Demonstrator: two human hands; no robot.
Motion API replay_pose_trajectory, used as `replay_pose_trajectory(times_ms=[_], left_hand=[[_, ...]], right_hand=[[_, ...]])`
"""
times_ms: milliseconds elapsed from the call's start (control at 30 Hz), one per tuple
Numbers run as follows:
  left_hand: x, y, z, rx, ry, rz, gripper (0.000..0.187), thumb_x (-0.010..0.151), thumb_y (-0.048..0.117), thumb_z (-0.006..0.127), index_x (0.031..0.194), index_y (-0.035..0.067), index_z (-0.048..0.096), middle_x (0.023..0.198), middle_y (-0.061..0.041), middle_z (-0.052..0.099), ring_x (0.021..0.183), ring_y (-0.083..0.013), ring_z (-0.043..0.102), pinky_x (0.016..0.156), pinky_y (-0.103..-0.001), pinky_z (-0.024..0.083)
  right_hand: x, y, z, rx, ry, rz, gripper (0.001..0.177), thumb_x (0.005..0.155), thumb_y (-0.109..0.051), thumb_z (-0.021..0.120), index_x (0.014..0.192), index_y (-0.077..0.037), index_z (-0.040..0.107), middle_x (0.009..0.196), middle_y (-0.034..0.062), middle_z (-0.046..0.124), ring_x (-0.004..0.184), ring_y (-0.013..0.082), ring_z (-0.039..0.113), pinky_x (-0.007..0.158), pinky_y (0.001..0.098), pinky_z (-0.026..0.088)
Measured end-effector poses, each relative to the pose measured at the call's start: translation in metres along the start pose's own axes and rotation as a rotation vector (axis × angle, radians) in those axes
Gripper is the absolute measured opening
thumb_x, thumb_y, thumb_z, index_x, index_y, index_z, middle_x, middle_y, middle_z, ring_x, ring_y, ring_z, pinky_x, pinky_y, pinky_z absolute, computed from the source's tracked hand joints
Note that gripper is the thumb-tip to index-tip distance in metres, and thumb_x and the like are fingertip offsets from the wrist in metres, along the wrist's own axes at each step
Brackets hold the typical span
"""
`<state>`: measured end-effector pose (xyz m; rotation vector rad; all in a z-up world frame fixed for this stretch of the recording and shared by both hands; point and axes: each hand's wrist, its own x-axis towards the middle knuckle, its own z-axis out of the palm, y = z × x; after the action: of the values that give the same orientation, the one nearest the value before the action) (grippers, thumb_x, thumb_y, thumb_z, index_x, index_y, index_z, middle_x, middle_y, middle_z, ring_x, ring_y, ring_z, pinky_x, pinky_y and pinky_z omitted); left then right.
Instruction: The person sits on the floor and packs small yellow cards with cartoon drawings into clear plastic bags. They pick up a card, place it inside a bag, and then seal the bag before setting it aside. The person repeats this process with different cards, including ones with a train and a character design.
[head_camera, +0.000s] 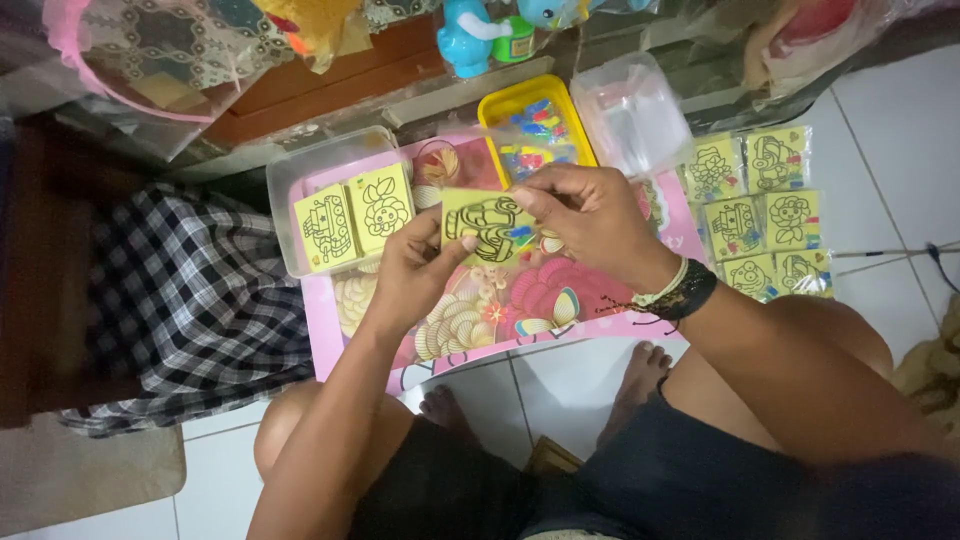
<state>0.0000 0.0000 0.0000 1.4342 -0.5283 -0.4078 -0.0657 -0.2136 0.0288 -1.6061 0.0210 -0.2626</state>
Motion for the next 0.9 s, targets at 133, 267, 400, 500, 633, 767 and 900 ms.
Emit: replay_pose_trajectory(times_ms=[133,267,400,500,633,767,900], left_hand=[[0.000,-0.011,-0.003,-0.034,-0.015,-0.003,0.037,0.092,-0.002,0.076,0.128,0.005,0.068,0.099,-0.007,0.077,0.092,-0.0058,0.062,0.086,-0.030,0.057],[0.002,-0.006,-0.008,0.088,0.038,0.029,0.025,0.095,0.005,0.075,0.120,0.009,0.074,0.091,-0.004,0.076,0.087,-0.0027,0.060,0.080,-0.022,0.054],[0.003,0.011,-0.004,0.076,0.082,0.029,0.012,0.100,0.008,0.069,0.107,0.007,0.078,0.066,0.002,0.064,0.068,-0.0004,0.048,0.065,-0.017,0.045],[0.001,-0.013,-0.008,0.062,0.103,0.024,0.010,0.101,0.009,0.068,0.101,0.004,0.077,0.061,0.003,0.056,0.064,-0.0016,0.044,0.061,-0.017,0.041],[0.000,-0.015,-0.013,0.076,0.106,0.026,0.012,0.102,0.010,0.068,0.095,0.006,0.077,0.058,0.004,0.054,0.064,-0.0009,0.042,0.060,-0.017,0.039],[0.000,-0.021,-0.019,0.059,0.123,0.013,0.020,0.107,0.014,0.059,0.101,0.006,0.077,0.066,0.001,0.061,0.065,-0.0022,0.045,0.062,-0.018,0.041],[0.000,0.029,0.002,-0.057,0.033,0.134,0.067,0.110,0.002,0.051,0.166,0.015,0.016,0.120,-0.016,0.074,0.083,0.0017,0.053,0.075,-0.014,0.040]], right_hand=[[0.003,0.008,0.001,-0.122,-0.064,-0.053,0.007,0.098,-0.008,0.074,0.100,-0.004,0.080,0.078,0.0093,0.070,0.073,0.0128,0.061,0.069,0.0298,0.051],[-0.004,0.020,0.007,-0.212,-0.136,-0.016,0.010,0.094,-0.011,0.074,0.094,-0.003,0.081,0.074,0.0114,0.071,0.074,0.0154,0.063,0.068,0.0337,0.051],[-0.003,0.009,0.015,-0.059,-0.103,0.130,0.018,0.101,-0.012,0.065,0.092,-0.002,0.078,0.063,0.0053,0.061,0.061,0.0111,0.058,0.057,0.0243,0.051],[-0.001,0.032,0.007,-0.056,-0.100,0.184,0.019,0.102,-0.014,0.065,0.095,-0.003,0.079,0.061,0.0052,0.061,0.059,0.0083,0.059,0.055,0.0194,0.050],[-0.001,0.017,0.014,-0.076,-0.096,0.187,0.019,0.101,-0.014,0.066,0.095,-0.002,0.079,0.062,0.0079,0.063,0.059,0.0099,0.062,0.055,0.0207,0.053],[-0.001,0.014,0.017,-0.030,-0.078,0.241,0.025,0.103,-0.022,0.067,0.093,-0.002,0.079,0.062,0.0081,0.062,0.057,0.0118,0.063,0.050,0.0211,0.052],[0.005,0.023,0.016,0.059,-0.014,0.288,0.032,0.104,-0.027,0.066,0.082,-0.006,0.074,0.055,0.0036,0.056,0.051,0.0064,0.060,0.041,0.0141,0.044]])
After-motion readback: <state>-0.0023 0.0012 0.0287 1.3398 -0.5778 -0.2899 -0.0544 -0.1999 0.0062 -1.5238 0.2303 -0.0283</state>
